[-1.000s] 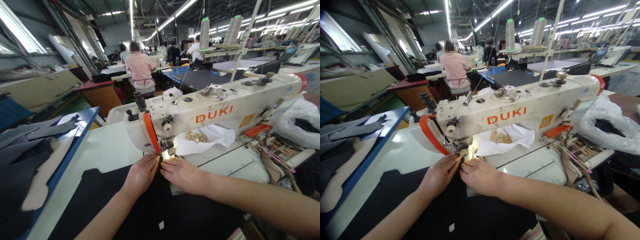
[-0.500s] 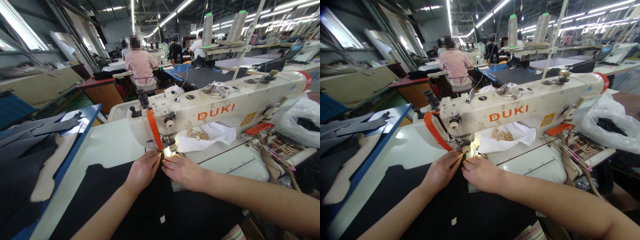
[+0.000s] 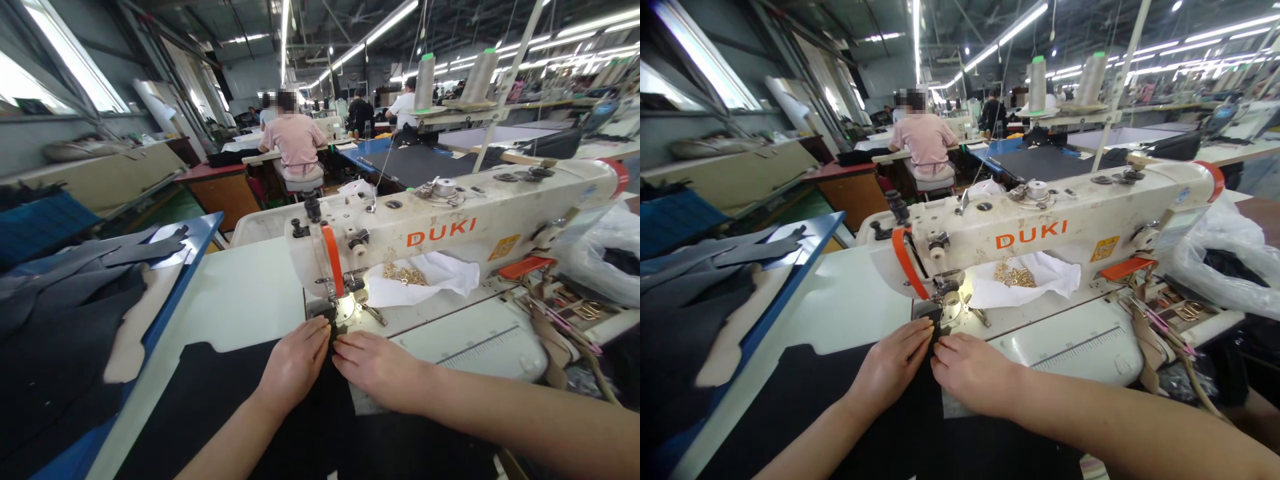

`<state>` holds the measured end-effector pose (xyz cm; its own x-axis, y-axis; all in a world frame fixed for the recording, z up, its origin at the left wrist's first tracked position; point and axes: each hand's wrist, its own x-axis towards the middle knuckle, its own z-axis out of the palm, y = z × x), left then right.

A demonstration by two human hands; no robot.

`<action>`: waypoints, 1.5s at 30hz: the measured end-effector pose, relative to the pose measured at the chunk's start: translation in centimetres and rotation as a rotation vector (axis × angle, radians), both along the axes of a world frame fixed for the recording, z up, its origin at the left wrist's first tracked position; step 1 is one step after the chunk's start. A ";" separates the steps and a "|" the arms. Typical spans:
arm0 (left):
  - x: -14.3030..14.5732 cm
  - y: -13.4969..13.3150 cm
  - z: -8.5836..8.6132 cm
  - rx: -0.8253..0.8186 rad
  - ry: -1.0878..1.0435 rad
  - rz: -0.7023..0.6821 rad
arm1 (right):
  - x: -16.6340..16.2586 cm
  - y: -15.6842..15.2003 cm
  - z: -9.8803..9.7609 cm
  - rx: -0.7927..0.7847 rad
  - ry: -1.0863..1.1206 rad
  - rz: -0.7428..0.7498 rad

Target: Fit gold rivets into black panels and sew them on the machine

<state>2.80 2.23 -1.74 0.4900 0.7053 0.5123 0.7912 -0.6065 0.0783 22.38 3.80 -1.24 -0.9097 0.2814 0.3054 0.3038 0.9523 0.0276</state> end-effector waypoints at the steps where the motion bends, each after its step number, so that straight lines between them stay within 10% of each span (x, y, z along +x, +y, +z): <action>1: -0.1 -1.0 0.0 -0.009 0.003 0.008 | 0.0 -0.8 -0.2 0.003 0.021 0.001; 19: 0.4 -3.3 1.4 -0.161 -0.262 0.216 | -0.4 -2.9 -1.4 -0.091 0.151 -0.013; 28: -16.3 -17.4 7.0 -0.406 -0.322 1.150 | 0.5 -2.6 -2.3 -0.133 0.243 0.033; 41: -15.1 -18.8 9.9 -0.938 -0.087 1.005 | 1.0 -1.9 -2.9 -0.094 0.280 0.099; 45: -15.6 -20.1 10.7 -1.118 -0.406 0.925 | 1.2 -1.7 -3.4 -0.131 0.321 0.108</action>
<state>-12.81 -17.86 8.94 -0.3720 0.7850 -0.4954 0.6618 0.5985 0.4514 23.59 2.11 -4.60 -0.8000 0.2450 0.5477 0.1751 0.9684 -0.1775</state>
